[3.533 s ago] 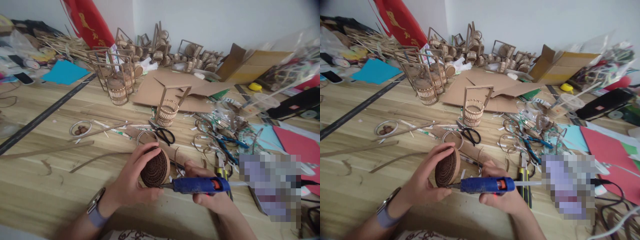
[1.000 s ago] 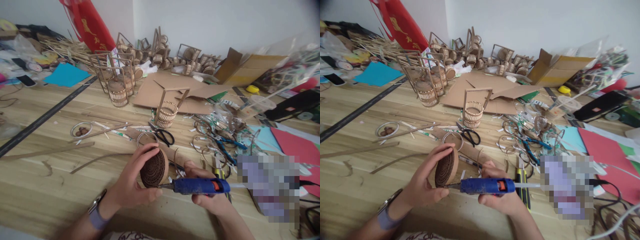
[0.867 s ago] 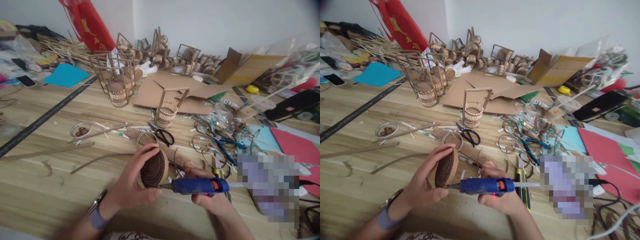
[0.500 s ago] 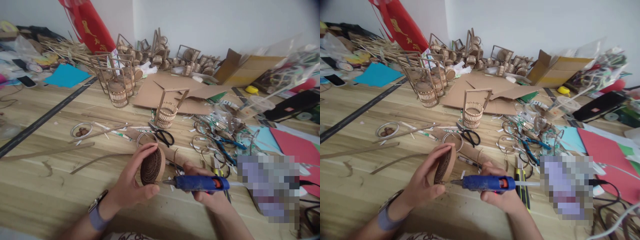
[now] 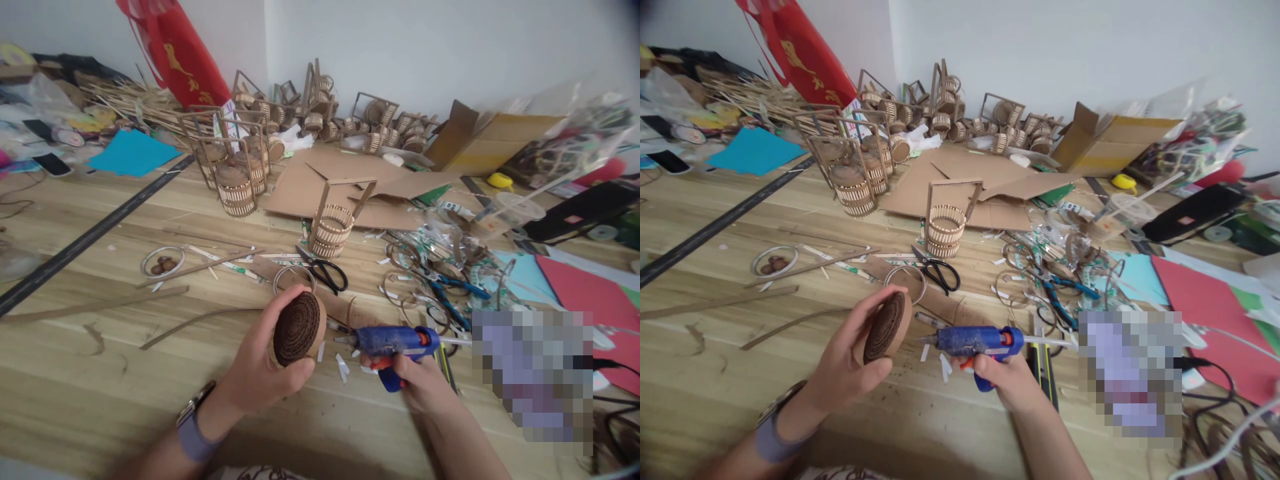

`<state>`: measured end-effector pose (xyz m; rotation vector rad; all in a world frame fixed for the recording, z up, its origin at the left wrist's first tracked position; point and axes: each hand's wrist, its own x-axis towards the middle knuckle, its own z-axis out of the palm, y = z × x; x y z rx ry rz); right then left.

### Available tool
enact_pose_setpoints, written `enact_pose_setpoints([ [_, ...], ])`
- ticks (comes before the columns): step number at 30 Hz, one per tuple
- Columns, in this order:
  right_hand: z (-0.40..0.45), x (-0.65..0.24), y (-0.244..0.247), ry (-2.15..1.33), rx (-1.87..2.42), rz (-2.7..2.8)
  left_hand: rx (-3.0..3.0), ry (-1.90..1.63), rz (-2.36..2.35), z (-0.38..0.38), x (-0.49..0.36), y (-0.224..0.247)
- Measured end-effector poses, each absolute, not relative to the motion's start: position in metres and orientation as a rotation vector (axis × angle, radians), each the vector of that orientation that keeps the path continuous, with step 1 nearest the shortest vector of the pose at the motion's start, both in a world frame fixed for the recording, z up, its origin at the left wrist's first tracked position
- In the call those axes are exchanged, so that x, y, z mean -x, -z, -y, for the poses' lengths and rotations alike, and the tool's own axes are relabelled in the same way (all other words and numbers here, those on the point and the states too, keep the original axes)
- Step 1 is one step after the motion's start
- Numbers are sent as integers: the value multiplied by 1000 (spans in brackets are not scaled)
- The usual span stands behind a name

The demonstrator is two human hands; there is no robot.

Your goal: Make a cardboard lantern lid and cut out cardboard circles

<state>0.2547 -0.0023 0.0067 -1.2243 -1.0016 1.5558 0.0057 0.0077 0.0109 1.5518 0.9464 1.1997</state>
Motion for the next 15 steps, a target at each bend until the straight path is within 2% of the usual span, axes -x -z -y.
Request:
enact_pose_setpoints([
  [10,-18,-250,3,-1539,1498,917,-1508,-1251,-1013,-10,-1,-12],
  [15,-28,-244,-10,-1613,1432,1018,-1538,-1283,-994,-9,-1,-15],
])
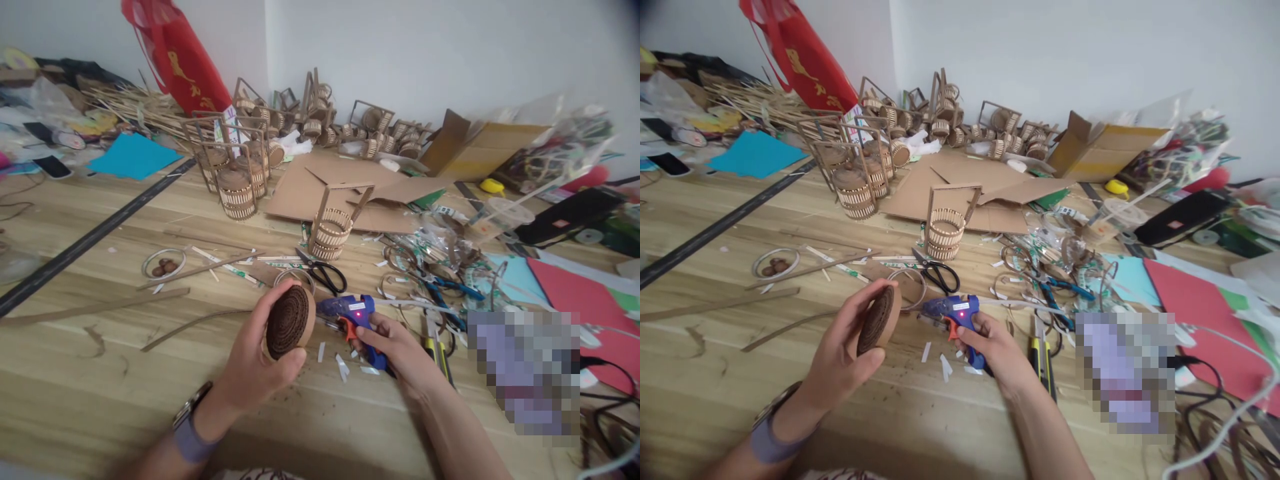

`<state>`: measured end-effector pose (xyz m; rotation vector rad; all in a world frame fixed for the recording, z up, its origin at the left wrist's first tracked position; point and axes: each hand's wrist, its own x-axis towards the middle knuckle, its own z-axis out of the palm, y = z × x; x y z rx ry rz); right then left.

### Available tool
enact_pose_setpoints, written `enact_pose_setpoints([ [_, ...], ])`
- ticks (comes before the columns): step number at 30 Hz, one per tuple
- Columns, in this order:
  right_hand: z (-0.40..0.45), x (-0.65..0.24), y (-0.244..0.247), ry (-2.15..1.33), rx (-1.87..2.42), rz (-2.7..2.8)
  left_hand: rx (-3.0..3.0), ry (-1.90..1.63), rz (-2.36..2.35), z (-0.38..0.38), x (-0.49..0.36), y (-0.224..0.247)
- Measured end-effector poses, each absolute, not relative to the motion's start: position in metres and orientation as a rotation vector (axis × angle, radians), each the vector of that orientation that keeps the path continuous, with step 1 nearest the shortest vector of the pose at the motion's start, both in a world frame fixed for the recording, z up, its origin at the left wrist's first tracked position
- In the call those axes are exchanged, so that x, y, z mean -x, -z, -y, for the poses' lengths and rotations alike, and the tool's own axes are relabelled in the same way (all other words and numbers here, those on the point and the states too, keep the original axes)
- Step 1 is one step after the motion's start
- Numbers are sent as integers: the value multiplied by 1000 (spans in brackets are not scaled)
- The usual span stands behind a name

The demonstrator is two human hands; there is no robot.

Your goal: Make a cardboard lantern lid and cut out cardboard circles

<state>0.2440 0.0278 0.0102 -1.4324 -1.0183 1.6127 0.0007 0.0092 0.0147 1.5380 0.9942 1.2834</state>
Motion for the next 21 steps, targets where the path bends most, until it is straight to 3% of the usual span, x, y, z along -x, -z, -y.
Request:
enact_pose_setpoints([
  [9,-33,-245,-16,-1666,1501,1421,-1738,-1307,-1034,-9,-3,-18],
  [21,-34,-249,-6,-1107,1648,1748,-1996,-1293,-1055,-6,-7,-27],
])
